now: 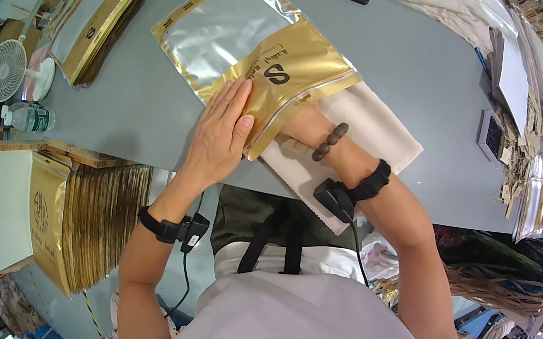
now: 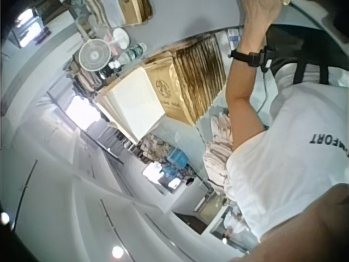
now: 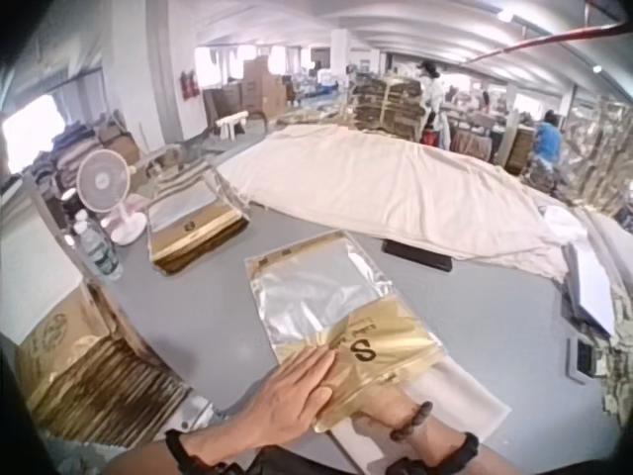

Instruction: The person repeatedly folds white garments on a table, attaches a small tag to each folded item, places the item into a gold mailing pouch, and sets the pouch aside. The process is repeated for multiple garments.

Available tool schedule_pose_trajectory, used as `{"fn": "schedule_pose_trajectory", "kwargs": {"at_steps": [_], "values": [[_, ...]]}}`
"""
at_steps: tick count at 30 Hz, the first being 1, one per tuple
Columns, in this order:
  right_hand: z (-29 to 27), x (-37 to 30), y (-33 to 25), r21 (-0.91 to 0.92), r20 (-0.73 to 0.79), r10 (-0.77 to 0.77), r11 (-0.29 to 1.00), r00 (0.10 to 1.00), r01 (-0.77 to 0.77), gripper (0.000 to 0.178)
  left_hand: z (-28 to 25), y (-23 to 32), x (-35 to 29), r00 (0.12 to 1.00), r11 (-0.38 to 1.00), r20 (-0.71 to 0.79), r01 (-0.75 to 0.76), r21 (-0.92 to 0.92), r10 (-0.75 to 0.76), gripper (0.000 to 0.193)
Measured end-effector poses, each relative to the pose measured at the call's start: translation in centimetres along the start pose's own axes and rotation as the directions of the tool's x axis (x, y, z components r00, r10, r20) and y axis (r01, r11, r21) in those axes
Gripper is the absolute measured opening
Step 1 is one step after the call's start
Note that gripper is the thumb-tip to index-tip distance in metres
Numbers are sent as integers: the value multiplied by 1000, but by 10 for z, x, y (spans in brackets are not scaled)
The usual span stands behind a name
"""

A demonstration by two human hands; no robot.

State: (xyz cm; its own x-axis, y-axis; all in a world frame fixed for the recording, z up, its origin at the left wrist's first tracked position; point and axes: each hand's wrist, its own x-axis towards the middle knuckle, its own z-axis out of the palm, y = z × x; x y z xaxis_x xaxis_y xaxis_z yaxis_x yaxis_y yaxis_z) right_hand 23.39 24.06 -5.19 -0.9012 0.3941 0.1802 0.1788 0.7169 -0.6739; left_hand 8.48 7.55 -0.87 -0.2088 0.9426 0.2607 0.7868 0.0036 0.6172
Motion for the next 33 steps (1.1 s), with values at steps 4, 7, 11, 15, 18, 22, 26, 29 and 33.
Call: {"fn": "schedule_pose_trajectory", "kwargs": {"at_steps": [4, 7, 11, 15, 18, 22, 26, 29, 33], "values": [[-42, -2, -15, 38, 207, -17, 999, 978, 9, 50, -3, -2, -1, 1000, 999, 21, 10, -34, -10, 59], [-54, -8, -18, -153, 162, 22, 988, 987, 3, 50, -1, 0, -2, 1000, 998, 8, -18, 55, 18, 56], [-43, -14, -3, -491, -27, -54, 871, 998, 34, 50, 0, 1, -4, 999, 988, 14, -53, 145, 52, 57], [-39, -7, 15, -297, -181, -170, 949, 969, 111, 47, 0, 2, -3, 999, 984, 10, -51, 171, 50, 58], [-57, -15, 4, -341, 22, -133, 931, 991, 133, 44, 0, 2, -1, 999, 984, 20, -47, 175, 44, 58], [-84, -84, -52, -404, 92, -61, 910, 994, 94, 52, -2, 1, -4, 999, 990, 4, -48, 129, 48, 57], [-122, -160, -83, -330, 283, -40, 934, 958, 137, 61, -3, 0, -7, 996, 999, -79, -36, 0, 36, 54], [-110, -181, -77, -531, 346, 62, 836, 936, 141, 74, -4, -1, -11, 980, 995, -192, -67, -71, 52, 43], [-96, -187, -68, -569, 263, -9, 806, 965, 163, 76, -6, 5, -36, 926, 987, -348, -162, -10, 148, 26]]}}
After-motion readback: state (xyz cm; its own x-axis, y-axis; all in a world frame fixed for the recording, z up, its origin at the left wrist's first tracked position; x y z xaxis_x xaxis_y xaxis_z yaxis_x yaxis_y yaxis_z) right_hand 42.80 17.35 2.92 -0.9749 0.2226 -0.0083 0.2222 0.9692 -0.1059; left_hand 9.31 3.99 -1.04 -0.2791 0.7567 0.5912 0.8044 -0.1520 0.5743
